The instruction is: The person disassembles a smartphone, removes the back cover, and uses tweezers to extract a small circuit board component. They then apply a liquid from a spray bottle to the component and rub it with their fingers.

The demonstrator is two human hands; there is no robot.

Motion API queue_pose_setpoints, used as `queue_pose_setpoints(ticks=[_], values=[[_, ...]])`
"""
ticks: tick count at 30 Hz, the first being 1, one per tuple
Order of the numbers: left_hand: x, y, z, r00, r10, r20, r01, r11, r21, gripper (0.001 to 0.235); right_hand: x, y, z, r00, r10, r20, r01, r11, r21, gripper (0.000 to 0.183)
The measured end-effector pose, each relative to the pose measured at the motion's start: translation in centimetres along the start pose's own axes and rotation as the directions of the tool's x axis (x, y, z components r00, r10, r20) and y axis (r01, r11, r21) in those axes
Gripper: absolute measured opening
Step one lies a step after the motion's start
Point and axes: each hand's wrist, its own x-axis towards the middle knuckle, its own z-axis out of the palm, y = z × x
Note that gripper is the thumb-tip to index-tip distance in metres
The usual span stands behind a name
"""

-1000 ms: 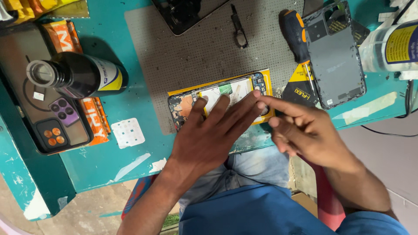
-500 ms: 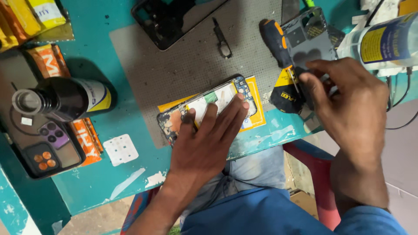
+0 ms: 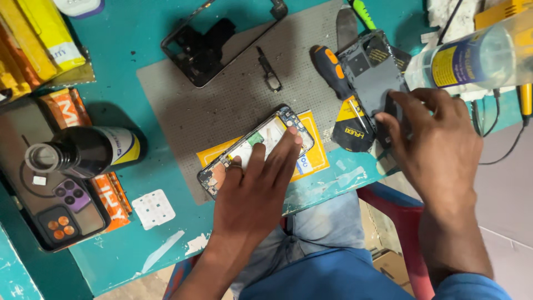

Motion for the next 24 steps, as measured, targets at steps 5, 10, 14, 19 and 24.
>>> queue_pose_setpoints(ticks=[5, 10, 14, 19, 24], values=[[-0.1, 0.1, 0.5, 1.000, -0.003, -0.028, 0.003, 1.000, 0.011, 0.056, -2.0, 0.1, 1.0, 0.994, 0.111, 0.019, -0.112, 0.967, 0.227, 0.040], [-0.3, 0.3, 0.6, 0.999, -0.003, -0.051, 0.006, 0.998, 0.056, 0.057, -3.9, 0.8, 2.8, 0.973, 0.220, -0.076, -0.165, 0.881, 0.444, 0.037], [-0.1, 0.3, 0.4, 1.000, 0.001, -0.015, -0.001, 1.000, 0.002, 0.059, -4.1, 1.1, 3.6, 0.918, 0.372, -0.142, -0.160, 0.671, 0.724, 0.026], [0.0, 0.2, 0.4, 0.999, 0.014, 0.029, -0.013, 0.999, -0.046, 0.062, -2.3, 1.3, 3.1, 0.890, 0.354, -0.289, -0.037, 0.686, 0.727, 0.023], [0.2, 0.1, 0.4, 1.000, 0.022, 0.018, -0.021, 0.997, -0.072, 0.062, 0.9, 1.4, 3.0, 0.874, 0.233, -0.426, 0.135, 0.726, 0.675, 0.024]])
